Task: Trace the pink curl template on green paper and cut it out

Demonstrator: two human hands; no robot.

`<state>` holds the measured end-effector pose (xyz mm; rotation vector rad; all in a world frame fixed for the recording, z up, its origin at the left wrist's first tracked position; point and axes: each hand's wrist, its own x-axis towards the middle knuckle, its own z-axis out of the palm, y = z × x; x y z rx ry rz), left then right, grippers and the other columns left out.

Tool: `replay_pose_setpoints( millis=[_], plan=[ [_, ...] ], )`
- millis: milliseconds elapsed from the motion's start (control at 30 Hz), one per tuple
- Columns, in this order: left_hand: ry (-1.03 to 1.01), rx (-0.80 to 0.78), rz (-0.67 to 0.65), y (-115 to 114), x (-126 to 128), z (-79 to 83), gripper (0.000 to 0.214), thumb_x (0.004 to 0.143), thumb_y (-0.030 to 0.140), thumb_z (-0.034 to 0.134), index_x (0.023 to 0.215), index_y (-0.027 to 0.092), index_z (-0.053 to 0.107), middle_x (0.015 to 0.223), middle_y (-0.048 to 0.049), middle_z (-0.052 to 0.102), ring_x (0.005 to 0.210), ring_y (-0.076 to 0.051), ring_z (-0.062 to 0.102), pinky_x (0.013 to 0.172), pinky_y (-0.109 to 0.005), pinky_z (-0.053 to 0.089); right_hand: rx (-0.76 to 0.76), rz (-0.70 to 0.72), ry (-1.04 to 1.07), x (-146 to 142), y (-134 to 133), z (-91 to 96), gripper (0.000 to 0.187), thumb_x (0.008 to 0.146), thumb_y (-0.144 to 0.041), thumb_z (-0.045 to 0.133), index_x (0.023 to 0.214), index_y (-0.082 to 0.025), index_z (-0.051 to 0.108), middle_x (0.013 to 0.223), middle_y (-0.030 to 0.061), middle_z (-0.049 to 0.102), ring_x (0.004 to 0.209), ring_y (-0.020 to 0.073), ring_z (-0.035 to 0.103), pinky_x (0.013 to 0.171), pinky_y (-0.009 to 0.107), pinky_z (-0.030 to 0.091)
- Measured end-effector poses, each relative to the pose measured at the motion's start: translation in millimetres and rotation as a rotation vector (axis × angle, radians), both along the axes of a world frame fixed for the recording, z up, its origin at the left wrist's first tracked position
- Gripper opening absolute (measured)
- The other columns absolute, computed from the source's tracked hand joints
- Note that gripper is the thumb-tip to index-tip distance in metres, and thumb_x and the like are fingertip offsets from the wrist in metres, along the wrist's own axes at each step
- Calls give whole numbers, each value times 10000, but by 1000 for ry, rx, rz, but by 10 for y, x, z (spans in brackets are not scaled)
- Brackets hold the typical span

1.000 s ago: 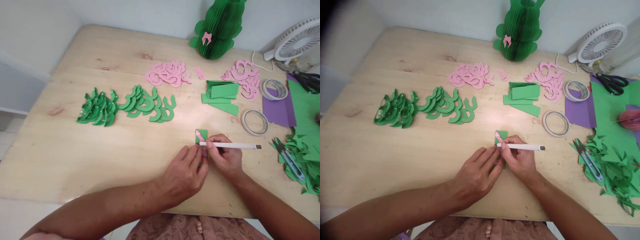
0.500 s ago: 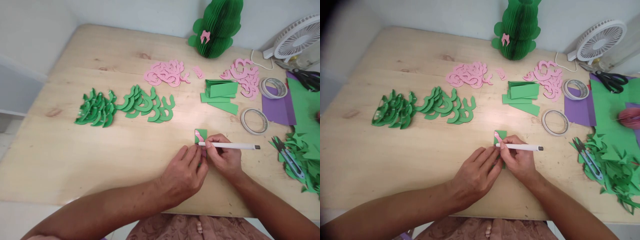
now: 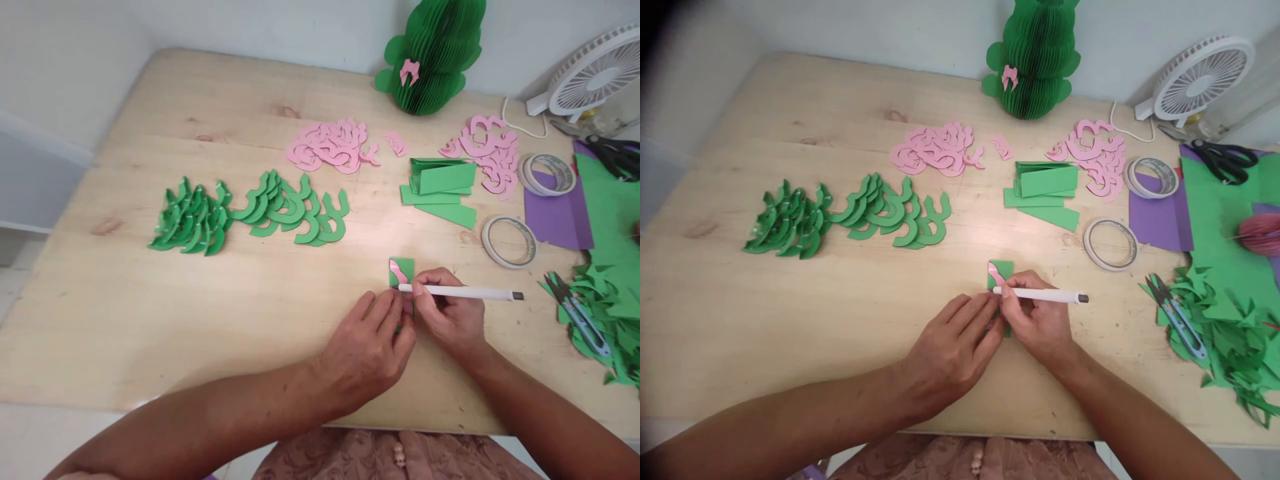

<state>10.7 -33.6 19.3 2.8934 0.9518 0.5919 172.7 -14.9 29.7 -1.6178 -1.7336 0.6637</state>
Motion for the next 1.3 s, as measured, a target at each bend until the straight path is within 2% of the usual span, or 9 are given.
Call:
replay_pose_setpoints(
  millis=[600, 867, 1300],
  plan=[
    [4, -7, 1, 0, 2, 7, 265, 885, 111, 402, 1084, 52, 568, 1158, -227, 610, 1109, -282, 561, 893, -429, 449, -18, -39, -6, 20, -18, 17, 133, 830, -245, 527, 708, -205, 562, 595, -9, 581, 465, 106, 506, 413, 210, 405],
    [19, -15, -2, -3, -3, 2, 249, 877, 114, 446, 1090, 52, 560, 1165, -233, 605, 1138, -285, 544, 901, -432, 443, 9, -59, -30, 45, -3, 20, 135, 826, -234, 529, 695, -207, 549, 577, -10, 588, 461, 112, 527, 415, 212, 414],
    [12, -3, -9, 7, 0, 9, 235, 883, 108, 432, 1065, 57, 572, 1146, -223, 620, 1126, -284, 554, 871, -424, 465, 29, -42, -43, 52, 10, 24, 122, 817, -211, 527, 696, -205, 545, 571, -15, 591, 453, 107, 530, 410, 207, 417]
  ],
)
